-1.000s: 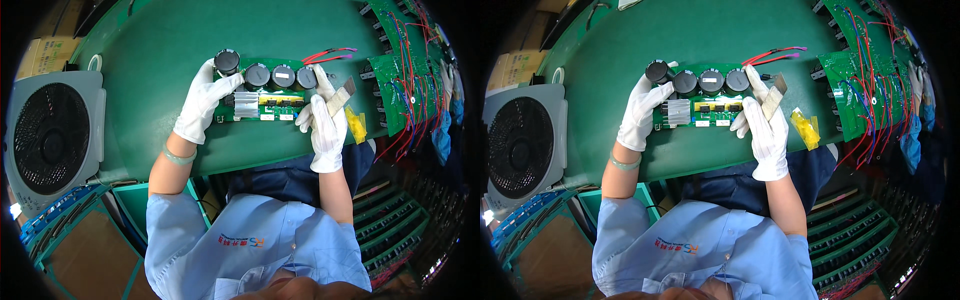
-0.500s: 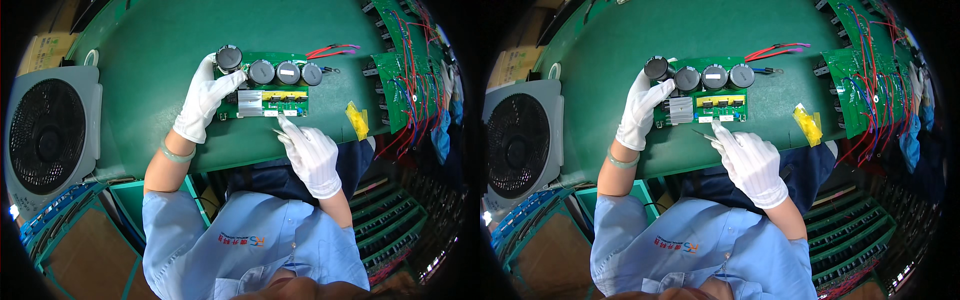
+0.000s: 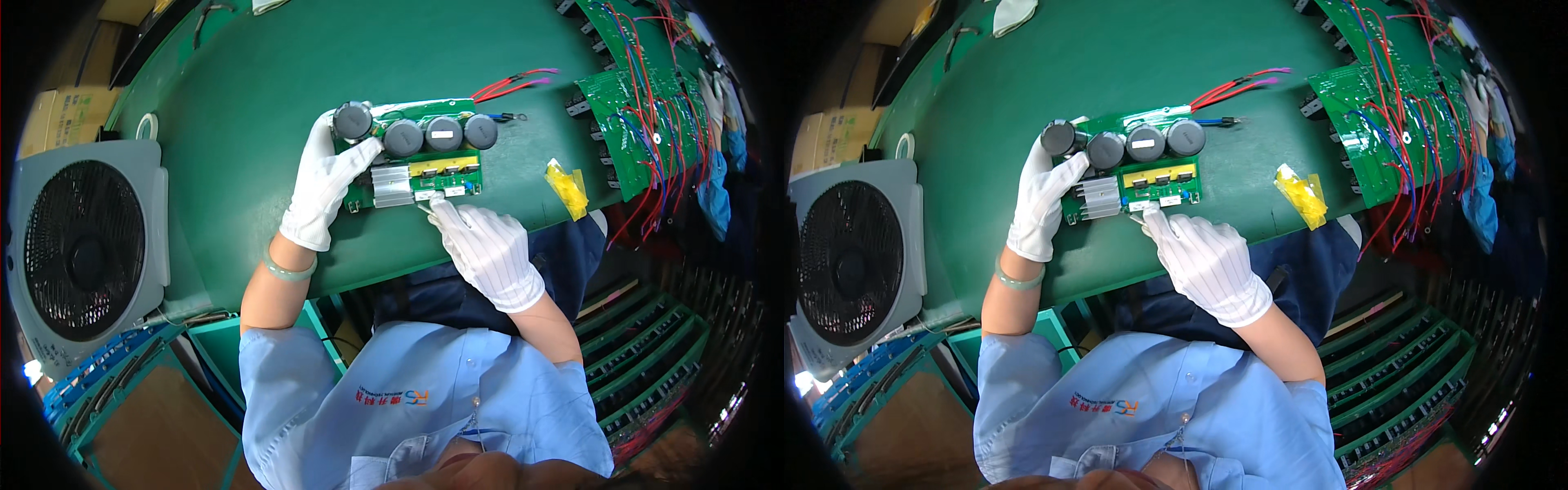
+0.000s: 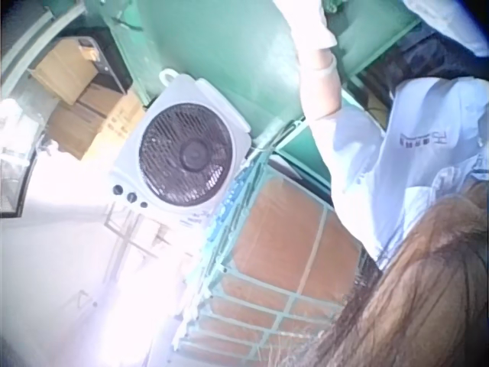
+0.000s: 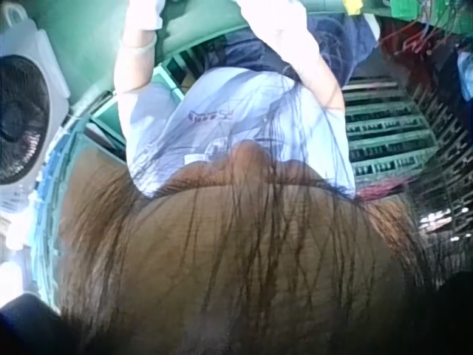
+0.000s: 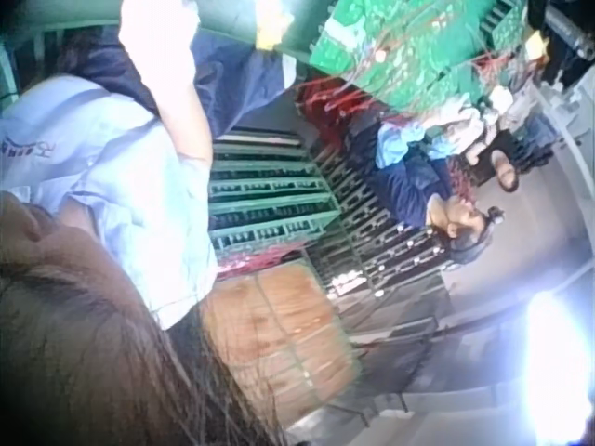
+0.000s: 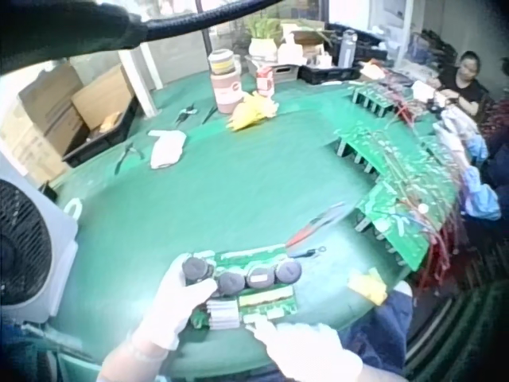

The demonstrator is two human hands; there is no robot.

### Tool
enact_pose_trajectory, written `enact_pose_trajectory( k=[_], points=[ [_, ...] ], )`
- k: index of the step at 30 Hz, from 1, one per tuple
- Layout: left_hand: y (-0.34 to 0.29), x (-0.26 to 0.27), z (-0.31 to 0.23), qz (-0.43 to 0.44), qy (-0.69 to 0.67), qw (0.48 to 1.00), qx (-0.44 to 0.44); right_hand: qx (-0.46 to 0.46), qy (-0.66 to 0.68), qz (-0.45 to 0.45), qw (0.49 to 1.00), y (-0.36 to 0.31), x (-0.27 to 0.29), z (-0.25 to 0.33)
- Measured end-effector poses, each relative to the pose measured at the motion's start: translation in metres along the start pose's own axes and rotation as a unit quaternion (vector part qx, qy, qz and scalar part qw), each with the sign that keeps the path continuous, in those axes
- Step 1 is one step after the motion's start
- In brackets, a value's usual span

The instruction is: The person assembles electronic circuit boards by hand, using a small metal tool to press components and secure connections. They handle multiple green PCBs, flipping them over to work on different sides and connecting red and blue wires to the terminals.

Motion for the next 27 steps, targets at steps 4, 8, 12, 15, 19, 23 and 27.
enact_pose_trajectory(
  k=[4,8,12,15,19,23,27],
  points=[
    [-0.002,-0.002,0.001,0.011,-0.041,0.999,0.024,0.012,0.000,0.007,1.000,-0.002,-0.002,-0.005],
    [-0.003,0.001,0.005,0.012,-0.050,0.999,0.005,0.022,-0.016,0.010,1.000,-0.002,-0.005,-0.002],
    [-0.001,0.001,0.007,0.011,-0.027,0.999,-0.016,0.034,-0.013,-0.003,0.999,-0.001,-0.001,-0.001],
    [-0.002,0.000,0.008,0.009,-0.003,0.999,-0.042,0.039,-0.005,-0.015,0.999,-0.001,-0.001,-0.003],
    [-0.004,0.000,0.003,0.002,0.023,0.999,-0.042,0.058,-0.018,-0.023,0.998,-0.001,-0.002,-0.003],
    [-0.004,-0.002,0.002,0.009,0.016,0.999,-0.029,0.062,-0.040,-0.025,0.997,-0.006,-0.003,0.000],
    [-0.002,-0.001,0.003,0.006,0.015,1.000,-0.024,0.042,-0.027,-0.077,0.996,-0.005,0.003,0.000]
  ],
)
Point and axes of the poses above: each hand's wrist, its own y-axis towards the middle knuckle, its own x-axis out of the back of the hand, z = x × y, the point moved 4 cm from there along y, towards the middle knuckle, and after that the axes turned 12 degrees about y, right-handed, at the moved point
